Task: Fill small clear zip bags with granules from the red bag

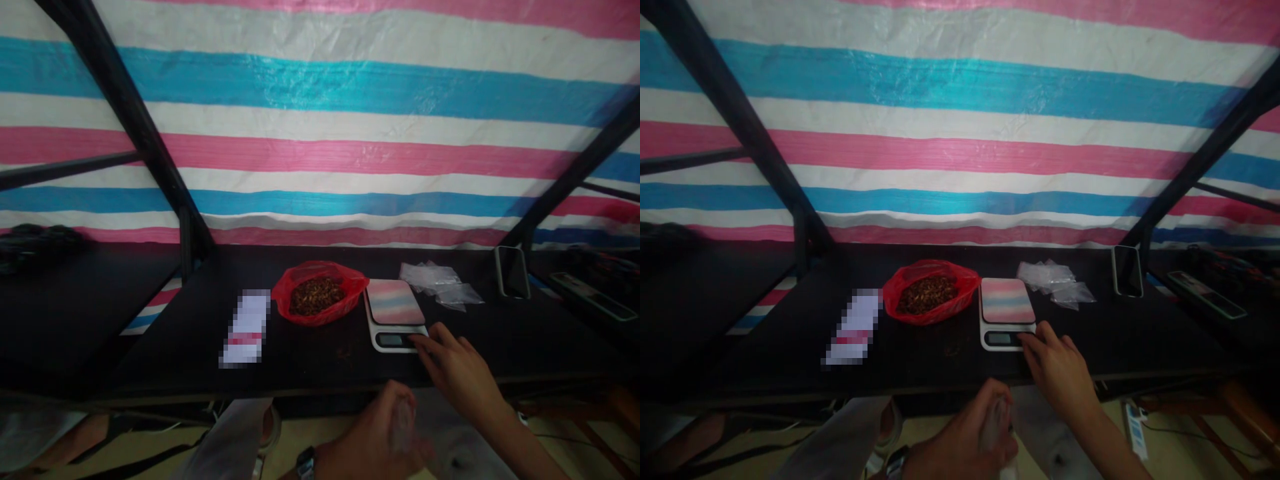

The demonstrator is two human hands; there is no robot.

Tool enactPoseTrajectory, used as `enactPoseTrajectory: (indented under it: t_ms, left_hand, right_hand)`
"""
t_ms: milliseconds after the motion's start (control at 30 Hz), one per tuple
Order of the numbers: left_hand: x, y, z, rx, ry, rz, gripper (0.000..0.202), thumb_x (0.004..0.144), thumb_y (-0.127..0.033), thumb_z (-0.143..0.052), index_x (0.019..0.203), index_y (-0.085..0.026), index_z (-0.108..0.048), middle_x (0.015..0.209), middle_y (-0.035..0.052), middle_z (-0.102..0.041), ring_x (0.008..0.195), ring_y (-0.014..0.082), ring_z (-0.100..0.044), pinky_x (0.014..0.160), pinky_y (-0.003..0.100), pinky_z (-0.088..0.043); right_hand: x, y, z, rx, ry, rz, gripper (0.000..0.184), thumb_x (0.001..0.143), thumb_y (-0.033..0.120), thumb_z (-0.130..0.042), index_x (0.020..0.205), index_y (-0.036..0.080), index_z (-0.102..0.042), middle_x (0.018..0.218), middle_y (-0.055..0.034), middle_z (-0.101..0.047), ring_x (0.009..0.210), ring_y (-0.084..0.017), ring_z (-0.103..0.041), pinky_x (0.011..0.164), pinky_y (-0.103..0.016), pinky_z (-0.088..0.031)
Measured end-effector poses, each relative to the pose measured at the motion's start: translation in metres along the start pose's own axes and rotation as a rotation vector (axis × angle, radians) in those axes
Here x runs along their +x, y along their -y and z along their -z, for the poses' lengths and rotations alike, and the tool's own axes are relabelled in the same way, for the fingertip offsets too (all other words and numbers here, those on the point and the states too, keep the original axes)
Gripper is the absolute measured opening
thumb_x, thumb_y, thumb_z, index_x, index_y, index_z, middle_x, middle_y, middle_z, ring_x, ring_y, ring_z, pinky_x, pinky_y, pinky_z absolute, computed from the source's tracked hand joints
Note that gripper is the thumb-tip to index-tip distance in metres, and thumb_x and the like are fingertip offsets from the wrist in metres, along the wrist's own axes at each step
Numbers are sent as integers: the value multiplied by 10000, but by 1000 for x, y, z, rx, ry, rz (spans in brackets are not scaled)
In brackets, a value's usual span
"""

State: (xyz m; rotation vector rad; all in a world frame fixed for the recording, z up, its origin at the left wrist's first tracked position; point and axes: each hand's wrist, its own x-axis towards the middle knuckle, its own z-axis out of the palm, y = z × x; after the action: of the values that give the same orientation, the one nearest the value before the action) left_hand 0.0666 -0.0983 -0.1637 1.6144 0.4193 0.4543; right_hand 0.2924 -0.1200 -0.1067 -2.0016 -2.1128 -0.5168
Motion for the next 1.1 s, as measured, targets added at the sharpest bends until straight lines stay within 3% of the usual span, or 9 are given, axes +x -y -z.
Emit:
enactPoseTrajectory:
  t_ms: [133,233,400,500,600,800,967,1100]
  left_hand:
    - [0,-16,1,-198,-74,24,473,962,-642,-670,1045,-209,-500,886,-3,-542,751,118,-466,675,248,-384]
    - [4,-22,7,-257,-121,-27,542,932,-715,-675,1002,-207,-498,861,-3,-548,719,111,-471,658,253,-373]
    - [10,-26,33,-264,-221,-114,527,946,-687,-689,1095,-204,-538,779,-52,-454,655,96,-398,606,237,-317]
    - [10,-27,51,-306,-301,-115,589,927,-690,-714,1225,-213,-536,832,-45,-445,682,103,-390,601,232,-329]
    - [11,-28,65,-370,-384,-102,622,912,-700,-723,1298,-259,-514,924,-14,-493,743,123,-455,658,251,-402]
    - [25,-26,76,-439,-500,-102,536,958,-744,-614,1151,-252,-523,867,-42,-496,696,114,-481,680,266,-421]
    - [34,-30,78,-347,-607,-134,536,979,-734,-590,1063,-205,-571,781,-34,-558,694,128,-509,673,268,-423]
    - [34,-40,81,-247,-614,-141,487,930,-660,-721,988,-180,-670,752,-13,-625,726,142,-582,700,269,-474]
  right_hand:
    - [1,-3,-1,71,-7,-17,314,1029,235,-515,1128,258,-812,1019,-64,-736,725,-182,-727,729,-348,-492]
    - [3,-9,-7,158,-125,-81,326,1046,250,-490,1122,235,-807,1012,-75,-764,763,-194,-729,740,-346,-490]
    - [14,-10,-22,301,-373,-163,287,1056,269,-527,1096,213,-806,923,-66,-778,755,-196,-701,732,-334,-478]
    - [18,0,-24,369,-476,-152,237,1044,230,-568,1048,219,-805,889,-52,-772,735,-184,-689,730,-331,-468]
    - [18,10,-22,429,-487,-126,219,1036,191,-579,1032,225,-795,886,-46,-771,755,-182,-697,736,-333,-465]
    - [15,19,-23,460,-485,-188,183,1033,207,-595,1031,232,-776,890,-40,-761,731,-183,-660,743,-339,-464]
    - [11,11,-26,433,-528,-247,170,1027,230,-590,1012,231,-760,868,-31,-747,690,-177,-646,738,-344,-449]
    - [2,-2,-27,383,-465,-253,178,1020,239,-580,956,232,-746,890,-39,-765,727,-191,-681,734,-346,-451]
